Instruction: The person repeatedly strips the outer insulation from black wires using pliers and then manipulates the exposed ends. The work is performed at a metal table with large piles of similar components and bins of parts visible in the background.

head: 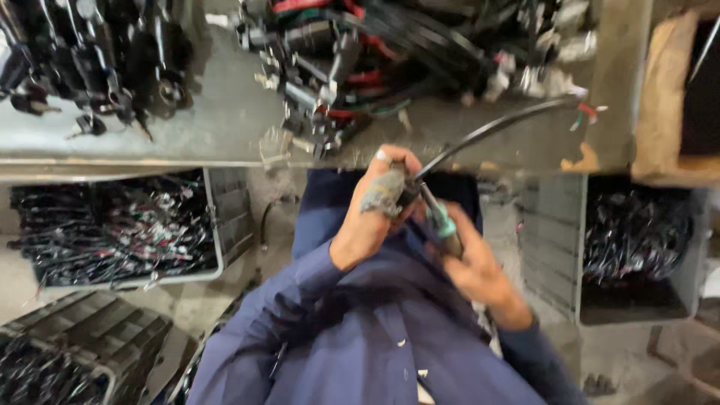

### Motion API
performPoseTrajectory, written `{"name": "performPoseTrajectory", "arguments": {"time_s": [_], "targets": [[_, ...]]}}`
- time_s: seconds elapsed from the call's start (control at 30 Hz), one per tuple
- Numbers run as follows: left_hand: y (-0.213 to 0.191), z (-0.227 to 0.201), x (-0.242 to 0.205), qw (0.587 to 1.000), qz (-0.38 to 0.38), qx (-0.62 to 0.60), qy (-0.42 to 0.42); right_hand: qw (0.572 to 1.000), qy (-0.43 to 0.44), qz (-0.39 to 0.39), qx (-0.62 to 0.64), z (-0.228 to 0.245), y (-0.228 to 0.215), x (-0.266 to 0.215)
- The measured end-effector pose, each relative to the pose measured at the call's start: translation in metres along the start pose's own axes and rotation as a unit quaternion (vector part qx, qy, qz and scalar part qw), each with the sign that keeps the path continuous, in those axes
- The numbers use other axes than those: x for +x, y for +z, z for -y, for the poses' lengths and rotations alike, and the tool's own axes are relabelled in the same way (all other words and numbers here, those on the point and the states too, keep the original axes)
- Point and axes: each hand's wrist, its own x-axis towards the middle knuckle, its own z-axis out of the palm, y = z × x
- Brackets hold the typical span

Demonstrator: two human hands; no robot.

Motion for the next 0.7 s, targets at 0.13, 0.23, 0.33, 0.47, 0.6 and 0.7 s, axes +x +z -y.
{"name": "performPoseTrajectory", "arguments": {"time_s": [0.13, 0.23, 0.33, 0.47, 0.6, 0.7], "targets": [[0.01, -0.009, -0.007, 1.0, -0.027, 0.01, -0.013, 0.984, -0.073, 0.005, -0.162, 0.021, -0.013, 0.023], [0.015, -0.014, -0.019, 0.999, -0.001, 0.034, -0.003, 0.956, -0.174, 0.018, -0.237, 0.048, -0.023, 0.043], [0.016, -0.019, -0.035, 0.998, 0.04, 0.053, 0.02, 0.914, -0.271, 0.028, -0.301, 0.056, -0.036, 0.062], [0.012, -0.019, -0.046, 0.99, 0.019, 0.131, 0.039, 0.901, -0.296, 0.05, -0.313, 0.056, -0.047, 0.072], [0.006, -0.014, -0.038, 0.998, 0.01, 0.057, 0.02, 0.881, -0.27, 0.058, -0.384, 0.075, -0.043, 0.068], [-0.008, -0.009, -0.029, 0.972, 0.032, 0.2, 0.118, 0.901, -0.17, 0.062, -0.395, 0.083, -0.034, 0.054]]}}
